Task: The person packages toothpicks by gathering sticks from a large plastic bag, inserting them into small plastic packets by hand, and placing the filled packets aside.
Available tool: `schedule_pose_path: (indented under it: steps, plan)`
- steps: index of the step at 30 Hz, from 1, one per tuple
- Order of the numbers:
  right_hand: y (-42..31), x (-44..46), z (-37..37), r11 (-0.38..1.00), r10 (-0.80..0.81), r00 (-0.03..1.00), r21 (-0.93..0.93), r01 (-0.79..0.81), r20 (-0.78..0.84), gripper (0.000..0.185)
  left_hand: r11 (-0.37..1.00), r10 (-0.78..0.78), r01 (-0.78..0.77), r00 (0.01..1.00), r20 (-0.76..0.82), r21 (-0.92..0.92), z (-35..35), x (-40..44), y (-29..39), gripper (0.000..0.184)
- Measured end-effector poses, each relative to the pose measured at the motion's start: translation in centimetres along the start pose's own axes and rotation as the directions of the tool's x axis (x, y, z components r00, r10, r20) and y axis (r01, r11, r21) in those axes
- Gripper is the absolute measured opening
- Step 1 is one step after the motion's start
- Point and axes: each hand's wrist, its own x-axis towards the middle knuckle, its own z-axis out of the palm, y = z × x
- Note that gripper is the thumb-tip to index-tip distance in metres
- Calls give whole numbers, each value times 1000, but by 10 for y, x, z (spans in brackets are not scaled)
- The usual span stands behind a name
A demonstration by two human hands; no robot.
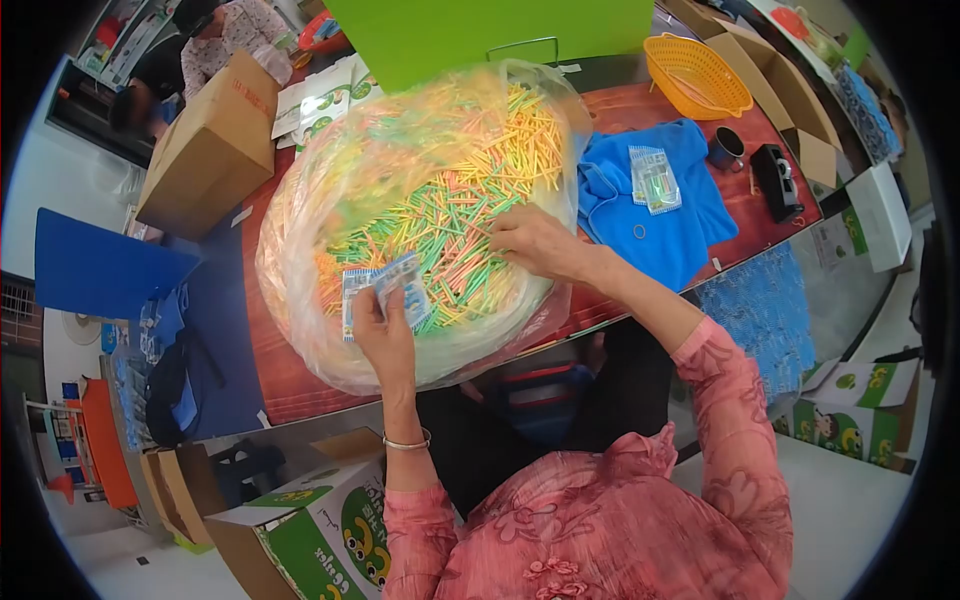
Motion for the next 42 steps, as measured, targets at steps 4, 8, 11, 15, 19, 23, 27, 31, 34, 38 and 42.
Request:
schedule_pose_path:
  steps: [4, 8, 11, 15, 19, 23, 27, 31, 34, 38, 42]
  plan:
    - [-27, 18, 20, 996, -85, 991, -20, 88, 104, 10, 992, -120, 124, 986, 116, -34, 3, -5, 8, 10]
    - [-28, 24, 45, 981, -136, 979, -117, 155, 153, 15, 994, -99, 105, 983, 153, -31, 1, -9, 8, 13]
    - [-34, 32, 44, 984, -66, 959, -140, 108, 275, 14, 995, -70, 77, 992, 104, -69, 6, -14, 12, 20]
    - [-30, 30, 45, 996, 29, 943, -85, -1, 333, 14, 998, -64, 65, 993, 100, -10, 10, -18, 16, 33]
    - [-18, 20, 40, 996, -33, 983, -76, 47, 183, 20, 962, 34, -68, 991, 130, 263, 11, -19, 8, 46]
    - [1, 18, 23, 962, 236, 970, 125, -242, 61, 24, 728, 220, -270, 963, 158, 630, 16, -24, 24, 49]
    - [0, 21, -4, 663, 578, 802, 487, -569, 150, 27, 653, 362, -371, 919, 158, 660, 28, -17, 54, 41]
    - [-16, 28, -18, 449, 600, 754, 667, -594, 267, 31, 979, 55, -106, 961, 270, 176, 60, 3, 35, 37]
    - [-17, 30, -9, 473, 602, 738, 608, -637, 304, 24, 936, -205, 312, 861, 466, -163, 88, 8, 35, 35]
    - [-16, 24, 11, 815, 527, 847, 241, -526, 68, 11, 619, -322, 634, 743, 586, -463, 106, -2, 26, 27]
    - [-24, 16, 28, 850, 468, 884, 274, -451, 2, 20, 503, -390, 689, 720, 574, -522, 103, -7, 6, 22]
